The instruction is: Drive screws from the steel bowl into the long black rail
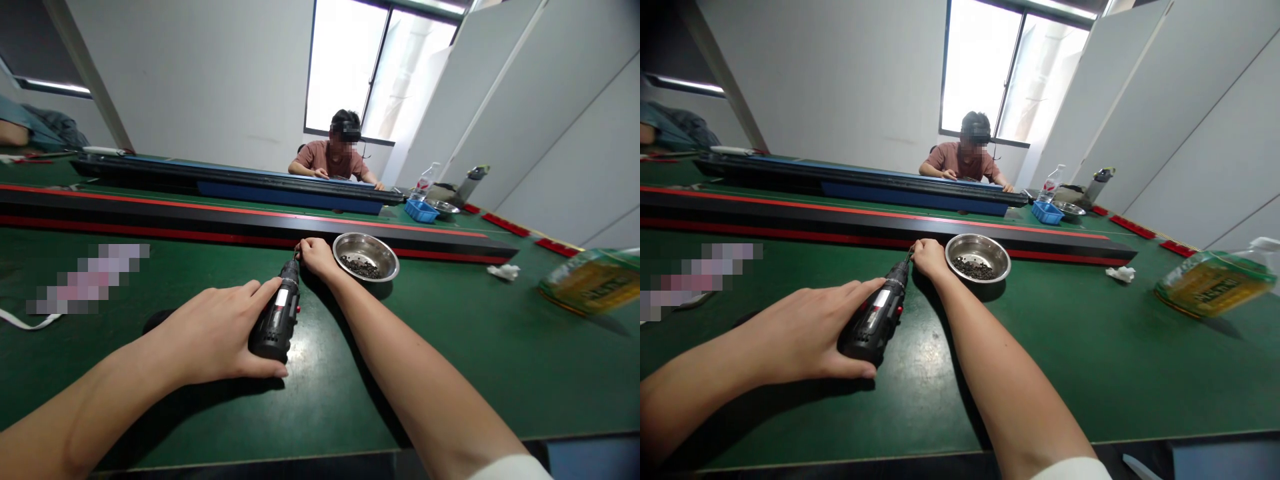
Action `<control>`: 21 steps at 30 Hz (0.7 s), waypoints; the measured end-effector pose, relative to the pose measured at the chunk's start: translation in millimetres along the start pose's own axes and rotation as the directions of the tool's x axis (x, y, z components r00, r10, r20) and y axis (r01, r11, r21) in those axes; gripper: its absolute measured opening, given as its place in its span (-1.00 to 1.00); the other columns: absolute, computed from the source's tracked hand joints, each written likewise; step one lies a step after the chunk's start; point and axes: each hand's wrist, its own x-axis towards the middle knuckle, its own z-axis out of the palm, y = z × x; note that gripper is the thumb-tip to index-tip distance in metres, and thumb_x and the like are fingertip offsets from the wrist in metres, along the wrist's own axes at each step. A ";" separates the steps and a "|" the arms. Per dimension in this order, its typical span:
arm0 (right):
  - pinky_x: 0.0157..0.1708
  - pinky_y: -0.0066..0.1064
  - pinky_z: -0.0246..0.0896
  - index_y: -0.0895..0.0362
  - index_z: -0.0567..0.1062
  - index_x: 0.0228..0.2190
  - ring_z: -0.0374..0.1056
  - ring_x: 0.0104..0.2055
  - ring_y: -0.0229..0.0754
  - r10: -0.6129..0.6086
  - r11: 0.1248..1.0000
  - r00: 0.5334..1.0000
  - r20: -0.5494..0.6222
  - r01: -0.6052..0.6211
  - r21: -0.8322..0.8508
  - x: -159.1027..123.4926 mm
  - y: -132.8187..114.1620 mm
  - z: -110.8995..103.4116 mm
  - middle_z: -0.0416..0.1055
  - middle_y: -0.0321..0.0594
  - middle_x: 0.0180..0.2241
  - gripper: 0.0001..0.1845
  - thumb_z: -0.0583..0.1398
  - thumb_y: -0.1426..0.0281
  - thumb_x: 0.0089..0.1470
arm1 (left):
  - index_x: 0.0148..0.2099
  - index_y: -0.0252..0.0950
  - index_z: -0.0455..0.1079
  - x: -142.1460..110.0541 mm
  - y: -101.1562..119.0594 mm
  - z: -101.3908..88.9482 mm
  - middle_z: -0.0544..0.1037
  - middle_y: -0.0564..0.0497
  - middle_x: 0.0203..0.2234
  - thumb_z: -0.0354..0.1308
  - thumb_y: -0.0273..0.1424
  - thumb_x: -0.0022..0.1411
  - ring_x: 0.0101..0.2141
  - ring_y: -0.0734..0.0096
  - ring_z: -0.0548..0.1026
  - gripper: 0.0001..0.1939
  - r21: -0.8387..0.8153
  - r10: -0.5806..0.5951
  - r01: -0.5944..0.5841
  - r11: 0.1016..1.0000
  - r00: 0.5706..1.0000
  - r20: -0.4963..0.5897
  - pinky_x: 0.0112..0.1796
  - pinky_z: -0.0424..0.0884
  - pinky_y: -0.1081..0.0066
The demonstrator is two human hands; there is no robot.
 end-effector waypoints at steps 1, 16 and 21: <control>-0.25 -0.50 0.31 0.21 0.67 -0.24 0.50 -0.37 -0.23 0.005 1.000 1.000 -0.006 -0.005 -0.005 0.0 0.1 0.1 0.66 -0.13 -0.32 -0.63 0.06 0.43 0.40 | 0.53 -0.13 0.07 0.0 -0.5 0.5 0.59 -0.29 0.15 0.30 0.30 0.00 0.01 -0.28 0.64 0.19 -0.006 0.002 -0.002 1.000 1.000 -0.006 -0.01 0.54 -0.05; -0.13 -0.41 0.37 0.19 0.68 -0.22 0.56 -0.30 -0.14 0.038 0.996 0.996 -0.077 -0.044 -0.072 0.9 1.5 0.7 0.65 -0.11 -0.36 -0.71 0.20 0.29 0.37 | 0.54 -0.20 0.07 -0.1 -0.1 -0.2 0.59 -0.30 0.15 0.28 0.30 0.02 0.02 -0.28 0.63 0.20 0.003 0.007 -0.007 1.000 1.000 -0.005 0.01 0.53 -0.04; -0.15 -0.43 0.39 0.20 0.68 -0.16 0.56 -0.32 -0.17 0.043 0.998 0.996 -0.082 -0.047 -0.050 0.5 1.4 0.6 0.67 -0.10 -0.30 -0.74 0.20 0.35 0.36 | 0.55 -0.17 0.05 0.5 -0.8 0.7 0.59 -0.30 0.15 0.27 0.33 0.02 0.03 -0.28 0.63 0.22 0.000 0.012 -0.012 1.000 1.000 -0.004 0.01 0.53 -0.04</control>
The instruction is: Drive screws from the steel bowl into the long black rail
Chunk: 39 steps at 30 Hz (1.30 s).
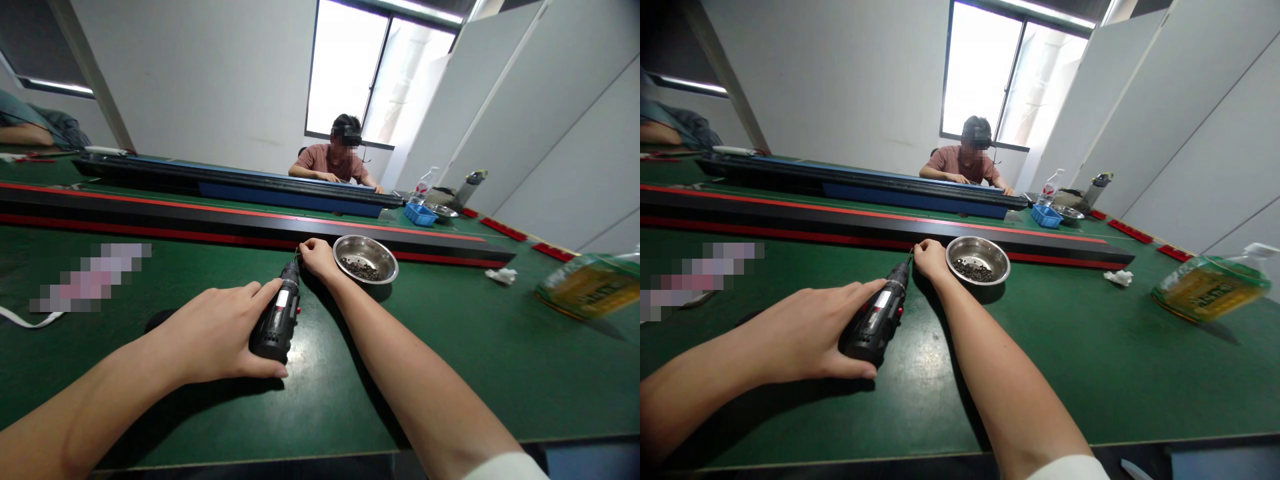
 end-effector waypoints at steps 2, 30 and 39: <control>-0.17 -0.44 0.38 0.21 0.69 -0.15 0.56 -0.32 -0.18 -0.010 1.000 1.000 0.003 0.010 0.011 -0.6 0.3 -0.4 0.68 -0.09 -0.27 -0.74 0.20 0.38 0.35 | 0.54 -0.17 0.06 0.3 0.2 0.2 0.59 -0.31 0.15 0.28 0.32 0.02 0.03 -0.29 0.63 0.21 -0.002 0.002 -0.002 1.000 1.000 -0.004 0.01 0.53 -0.05; -0.26 -0.47 0.40 0.20 0.73 -0.12 0.53 -0.38 -0.19 -0.031 0.998 0.997 0.073 0.026 0.064 -3.8 0.7 -4.3 0.67 -0.14 -0.32 -0.65 0.16 0.45 0.23 | 0.53 -0.15 0.10 -1.3 -0.6 -0.6 0.61 -0.28 0.13 0.30 0.31 0.00 0.01 -0.27 0.64 0.20 -0.017 0.003 -0.003 1.000 1.000 -0.019 -0.02 0.53 -0.02; 0.02 -0.38 0.45 0.19 0.70 -0.08 0.60 -0.16 -0.13 -0.047 0.994 0.999 -0.005 0.048 0.097 -6.0 1.0 -2.1 0.69 -0.12 -0.14 -0.62 0.20 0.54 0.11 | 0.53 -0.17 0.08 -0.5 1.0 -2.7 0.60 -0.29 0.14 0.28 0.32 0.01 0.02 -0.27 0.63 0.19 0.000 -0.002 0.002 1.000 1.000 0.006 0.00 0.53 -0.03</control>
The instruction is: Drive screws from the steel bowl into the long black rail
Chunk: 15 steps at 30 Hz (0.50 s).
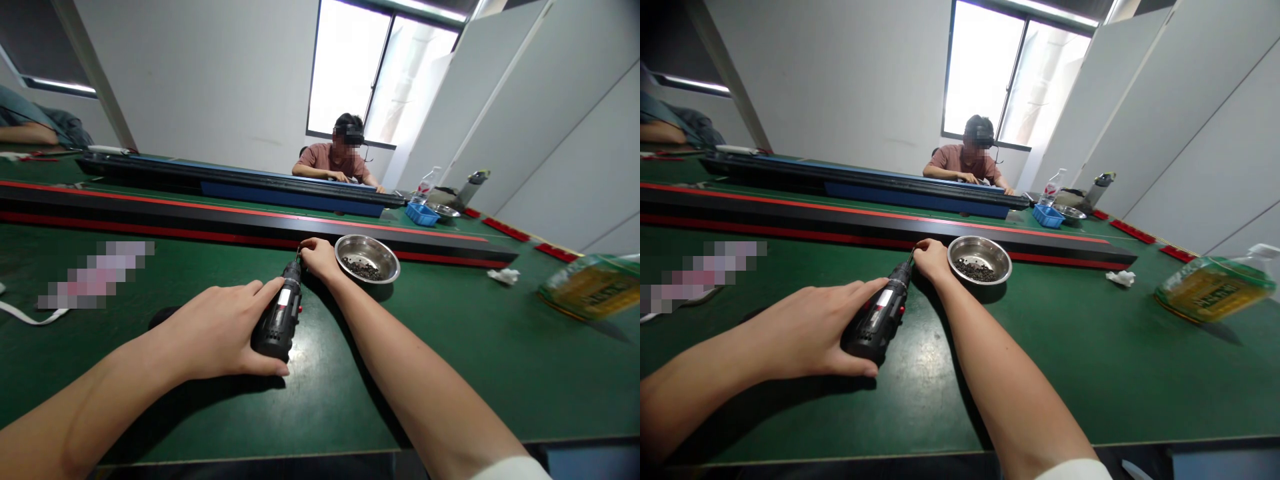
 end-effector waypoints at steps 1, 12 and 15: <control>0.05 -0.37 0.45 0.19 0.69 -0.05 0.60 -0.14 -0.14 -0.022 1.000 1.000 -0.018 0.022 0.014 -1.2 -0.3 0.2 0.69 -0.12 -0.10 -0.60 0.21 0.55 0.11 | 0.53 -0.17 0.08 0.0 -0.1 0.1 0.60 -0.29 0.14 0.28 0.32 0.02 0.03 -0.26 0.63 0.19 0.005 -0.001 0.001 1.000 1.000 0.002 0.01 0.53 -0.02; 0.23 -0.35 0.36 0.18 0.69 -0.02 0.61 0.01 -0.15 -0.066 0.998 0.997 -0.037 0.067 0.019 -3.2 1.7 1.9 0.67 -0.14 -0.01 -0.59 0.17 0.57 0.17 | 0.51 -0.18 0.09 2.5 0.2 3.4 0.59 -0.25 0.14 0.24 0.37 0.03 0.00 -0.23 0.64 0.19 0.062 -0.003 0.004 0.998 1.000 -0.008 0.00 0.55 -0.04; 0.21 -0.36 0.37 0.20 0.67 -0.01 0.59 0.05 -0.14 -0.061 0.998 0.995 -0.080 0.059 -0.026 -4.5 0.5 3.1 0.67 -0.10 0.00 -0.58 0.16 0.59 0.18 | 0.51 -0.19 0.09 5.8 -1.0 8.0 0.59 -0.25 0.12 0.17 0.40 0.06 -0.04 -0.22 0.65 0.18 0.116 0.002 0.002 0.993 0.999 -0.042 -0.07 0.57 -0.03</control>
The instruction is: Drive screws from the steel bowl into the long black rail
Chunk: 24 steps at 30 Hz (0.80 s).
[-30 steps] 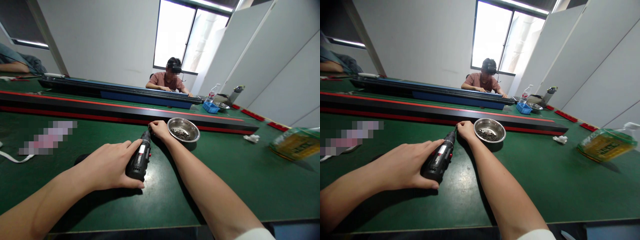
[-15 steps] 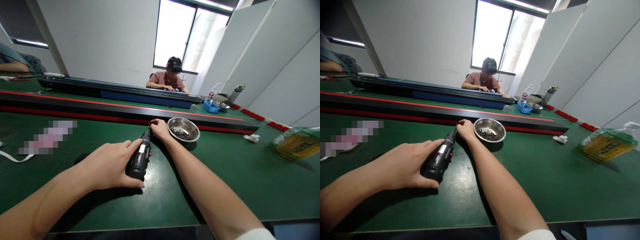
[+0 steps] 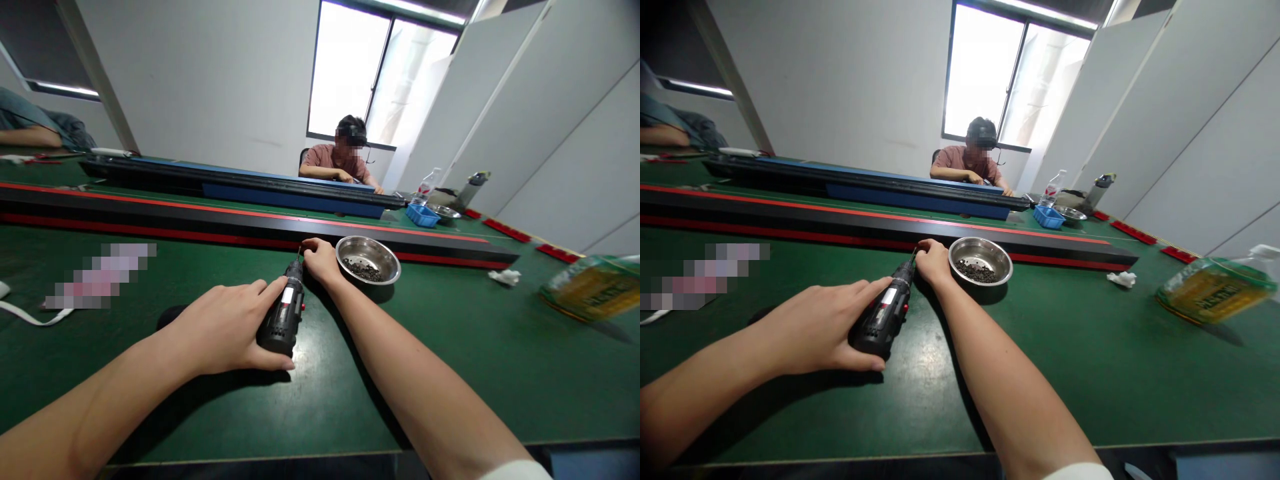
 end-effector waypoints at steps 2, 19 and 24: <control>0.21 -0.36 0.37 0.21 0.68 -0.03 0.58 0.07 -0.11 -0.012 0.999 1.000 -0.021 0.012 -0.045 -1.7 -1.9 0.2 0.67 -0.08 -0.02 -0.59 0.16 0.60 0.16 | 0.52 -0.17 0.08 2.9 -0.8 4.1 0.61 -0.24 0.08 0.12 0.43 0.07 -0.08 -0.19 0.66 0.18 0.035 0.008 -0.008 0.999 1.000 -0.021 -0.12 0.57 0.02; 0.24 -0.36 0.33 0.22 0.66 0.01 0.56 0.11 -0.10 -0.026 0.995 0.998 -0.050 0.021 -0.093 -5.7 -6.1 0.1 0.66 -0.08 0.01 -0.59 0.16 0.58 0.19 | 0.55 -0.22 0.02 13.2 3.7 8.4 0.63 -0.24 0.03 0.06 0.44 0.11 -0.09 -0.19 0.67 0.21 0.088 -0.009 0.015 0.996 0.997 -0.070 -0.22 0.54 0.12; 0.26 -0.33 0.31 0.25 0.66 0.03 0.55 0.14 -0.07 -0.034 0.996 0.999 -0.041 0.030 -0.083 -7.6 -9.1 -0.2 0.65 -0.04 0.04 -0.58 0.14 0.58 0.22 | 0.55 -0.27 0.04 14.4 2.6 12.5 0.63 -0.27 0.02 0.03 0.46 0.12 -0.11 -0.21 0.68 0.21 0.112 0.003 0.007 0.994 0.996 -0.091 -0.24 0.55 0.09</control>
